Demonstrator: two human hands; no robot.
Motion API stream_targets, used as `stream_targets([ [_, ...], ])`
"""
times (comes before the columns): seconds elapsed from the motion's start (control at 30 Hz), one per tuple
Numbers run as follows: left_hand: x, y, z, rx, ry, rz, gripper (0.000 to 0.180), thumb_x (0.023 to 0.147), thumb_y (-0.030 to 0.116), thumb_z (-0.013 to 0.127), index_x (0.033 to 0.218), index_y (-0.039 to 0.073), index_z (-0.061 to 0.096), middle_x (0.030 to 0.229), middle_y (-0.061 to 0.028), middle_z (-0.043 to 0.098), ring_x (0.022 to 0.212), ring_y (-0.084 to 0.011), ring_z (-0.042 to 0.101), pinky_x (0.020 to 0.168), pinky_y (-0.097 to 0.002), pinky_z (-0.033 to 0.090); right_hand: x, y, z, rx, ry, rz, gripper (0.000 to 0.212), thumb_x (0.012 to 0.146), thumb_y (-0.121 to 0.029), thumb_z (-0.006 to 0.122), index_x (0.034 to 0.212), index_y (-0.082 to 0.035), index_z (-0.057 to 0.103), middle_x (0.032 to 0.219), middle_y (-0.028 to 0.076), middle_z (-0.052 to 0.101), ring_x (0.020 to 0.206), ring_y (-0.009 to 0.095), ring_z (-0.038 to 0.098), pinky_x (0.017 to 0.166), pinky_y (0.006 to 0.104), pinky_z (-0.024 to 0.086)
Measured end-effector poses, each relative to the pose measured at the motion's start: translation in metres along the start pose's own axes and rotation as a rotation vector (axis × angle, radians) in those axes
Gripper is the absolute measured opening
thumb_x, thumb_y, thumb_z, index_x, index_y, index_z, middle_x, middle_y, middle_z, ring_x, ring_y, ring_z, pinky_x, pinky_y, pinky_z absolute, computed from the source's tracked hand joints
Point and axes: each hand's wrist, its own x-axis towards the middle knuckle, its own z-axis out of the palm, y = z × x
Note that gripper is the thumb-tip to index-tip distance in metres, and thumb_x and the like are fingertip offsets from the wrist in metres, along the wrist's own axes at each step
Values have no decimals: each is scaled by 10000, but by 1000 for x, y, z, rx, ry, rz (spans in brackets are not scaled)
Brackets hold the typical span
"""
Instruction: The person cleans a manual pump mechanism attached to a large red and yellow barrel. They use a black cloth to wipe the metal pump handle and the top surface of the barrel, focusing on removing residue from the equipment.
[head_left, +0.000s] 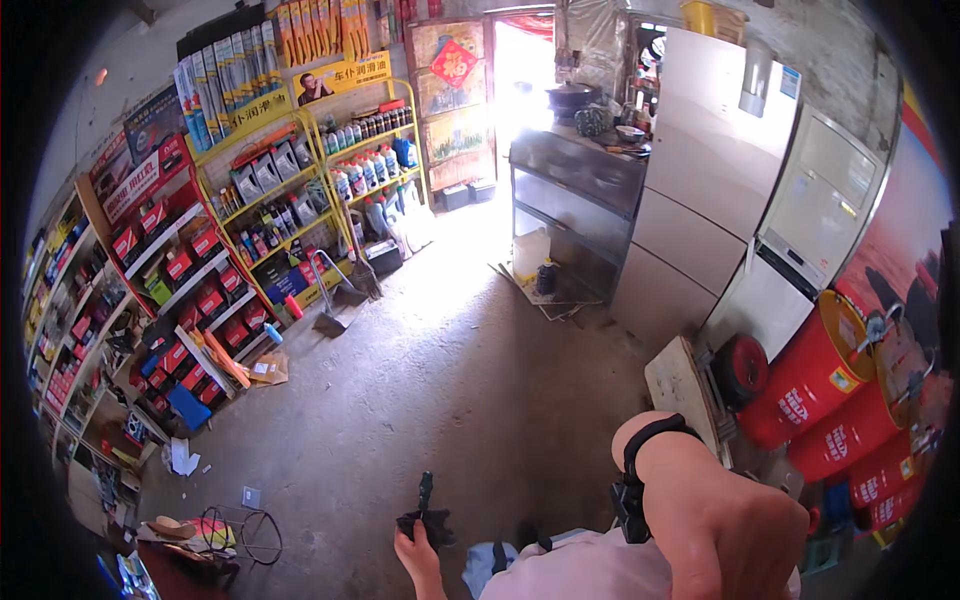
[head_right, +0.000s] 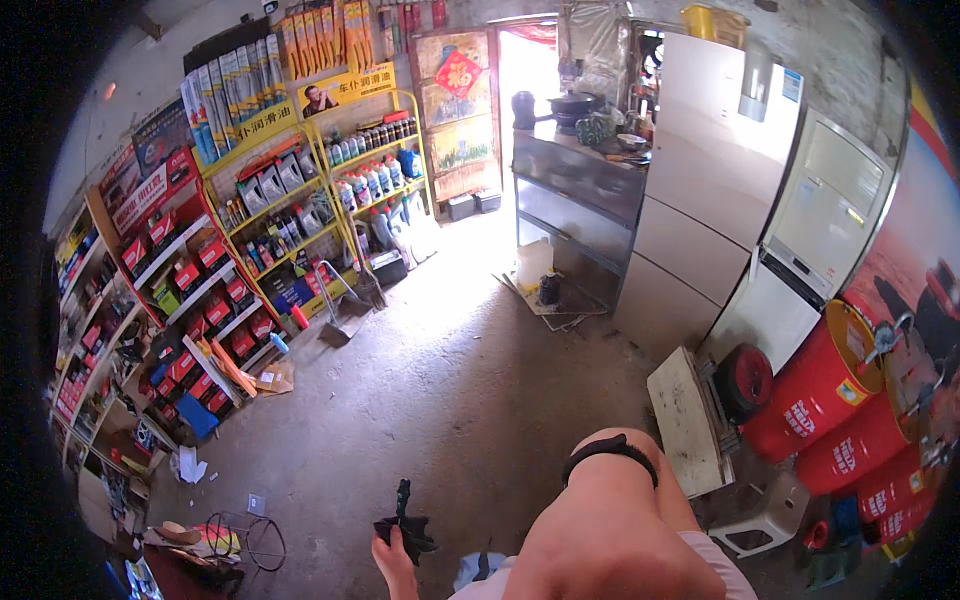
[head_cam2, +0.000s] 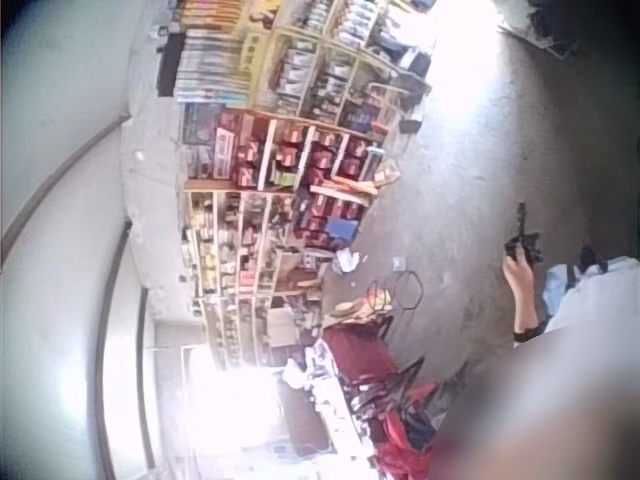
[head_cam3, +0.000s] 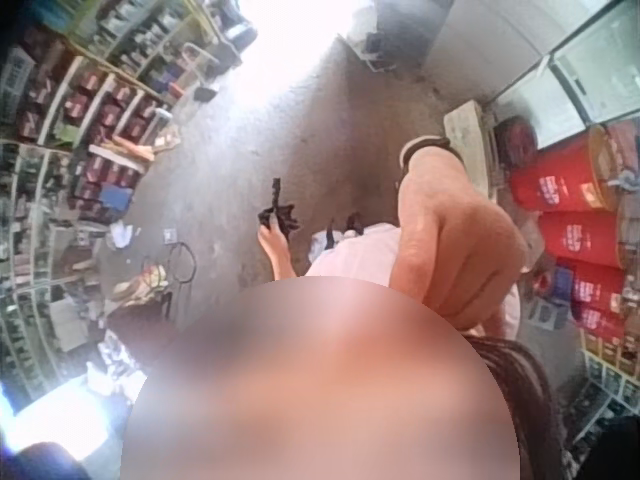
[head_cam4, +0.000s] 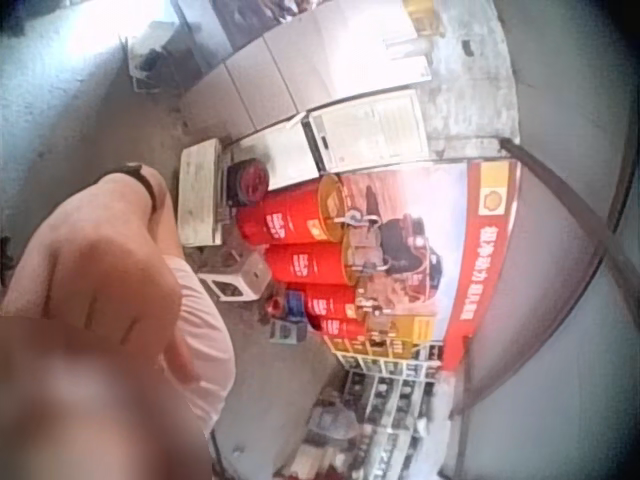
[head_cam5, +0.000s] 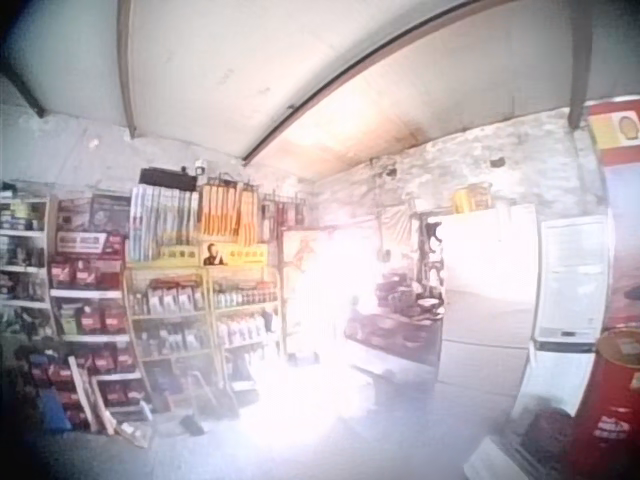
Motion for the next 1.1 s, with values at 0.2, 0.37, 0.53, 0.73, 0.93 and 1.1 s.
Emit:
stream_targets([
  [0.2, 90, 5, 40, -75, -59, -7, 153, 949, 89, 587, 954, -63, 608, 850, -87, 643, 759, -158, 591, 703, -319, 487, -17, 80, -59, -70, 51, 104, 486, 1025, -118, 469, 563, -32, 592, 573, 106, 579, 817, 230, 728, 973, 326, 525],
  [0.37, 199, 17, 70, 113, -264, 51, 282, 945, 217, 640, 995, -59, 620, 903, -156, 657, 811, -243, 608, 757, -372, 482, -30, 146, -110, -65, -112, 267, 465, 1012, -104, 491, 569, -19, 604, 567, 107, 581, 797, 223, 729, 977, 318, 529],
  [0.53, 313, 60, 103, 94, -450, 178, 201, 959, 168, 612, 953, -32, 638, 814, -116, 663, 711, -221, 597, 680, -358, 475, -27, 251, -124, -324, 50, 170, 407, 968, -67, 559, 571, -1, 619, 559, 108, 591, 764, 214, 728, 984, 331, 533],
  [0.73, 410, 107, 122, -58, -653, 161, 177, 946, 153, 616, 940, -22, 647, 808, -118, 662, 726, -225, 613, 682, -351, 472, -31, 340, -186, -302, -132, 399, 319, 927, -156, 633, 639, -23, 664, 648, 132, 644, 746, 235, 700, 973, 349, 527],
  [0.93, 469, 138, 128, -83, -789, 91, 144, 918, 139, 644, 943, -2, 659, 790, -119, 646, 736, -214, 596, 697, -335, 469, -145, 444, -232, -939, -135, 1084, 232, 817, -298, 760, 894, -95, 679, 857, 16, 658, 850, 251, 621, 952, 398, 484],
  [1.1, 514, 167, 140, -173, -811, 145, 158, 916, 148, 660, 958, -5, 665, 781, -100, 650, 723, -154, 597, 680, -295, 476, -258, 489, -242, -1080, -373, 1377, 292, 825, -285, 748, 1034, -94, 675, 922, 51, 680, 923, 267, 640, 882, 383, 513],
])
